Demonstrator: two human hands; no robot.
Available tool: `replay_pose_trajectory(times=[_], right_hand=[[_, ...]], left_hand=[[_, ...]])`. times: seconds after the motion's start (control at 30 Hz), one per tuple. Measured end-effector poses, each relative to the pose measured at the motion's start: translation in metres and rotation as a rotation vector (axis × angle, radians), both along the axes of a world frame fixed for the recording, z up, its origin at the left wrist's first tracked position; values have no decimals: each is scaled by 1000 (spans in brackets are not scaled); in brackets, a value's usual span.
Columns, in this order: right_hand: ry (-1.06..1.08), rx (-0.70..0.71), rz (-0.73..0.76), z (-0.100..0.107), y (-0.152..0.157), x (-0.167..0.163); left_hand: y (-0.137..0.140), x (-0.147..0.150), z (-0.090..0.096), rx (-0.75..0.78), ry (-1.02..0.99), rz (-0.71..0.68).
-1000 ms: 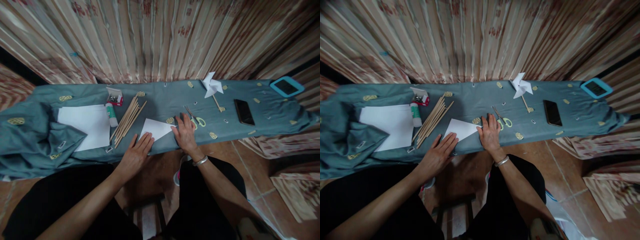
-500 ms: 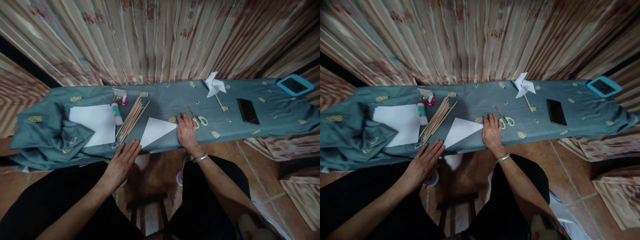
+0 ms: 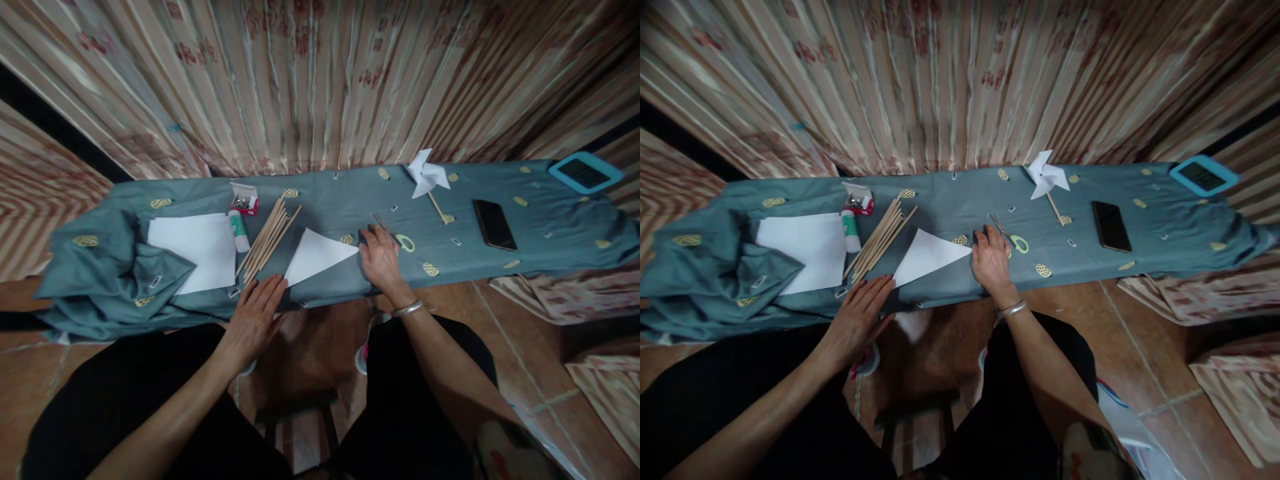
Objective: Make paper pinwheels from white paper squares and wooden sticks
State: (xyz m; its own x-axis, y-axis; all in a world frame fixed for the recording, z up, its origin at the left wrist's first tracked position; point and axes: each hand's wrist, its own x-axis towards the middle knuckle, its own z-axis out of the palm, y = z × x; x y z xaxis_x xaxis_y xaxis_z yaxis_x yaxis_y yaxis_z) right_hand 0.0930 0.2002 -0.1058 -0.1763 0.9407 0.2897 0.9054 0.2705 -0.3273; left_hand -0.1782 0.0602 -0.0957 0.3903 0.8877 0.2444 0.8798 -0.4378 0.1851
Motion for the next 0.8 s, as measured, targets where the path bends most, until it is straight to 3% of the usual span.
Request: replay_pose_trajectory(times=[0.37, 0.7, 0.8], right_hand=[[101, -56, 125, -4, 2, 1], [488, -121, 144, -1, 10, 7], [524, -147, 141, 2, 7, 11]], left_hand=[[43, 4, 4, -194, -574, 227], [71, 16, 11, -337, -1061, 448], [73, 17, 13, -352, -1104, 462]])
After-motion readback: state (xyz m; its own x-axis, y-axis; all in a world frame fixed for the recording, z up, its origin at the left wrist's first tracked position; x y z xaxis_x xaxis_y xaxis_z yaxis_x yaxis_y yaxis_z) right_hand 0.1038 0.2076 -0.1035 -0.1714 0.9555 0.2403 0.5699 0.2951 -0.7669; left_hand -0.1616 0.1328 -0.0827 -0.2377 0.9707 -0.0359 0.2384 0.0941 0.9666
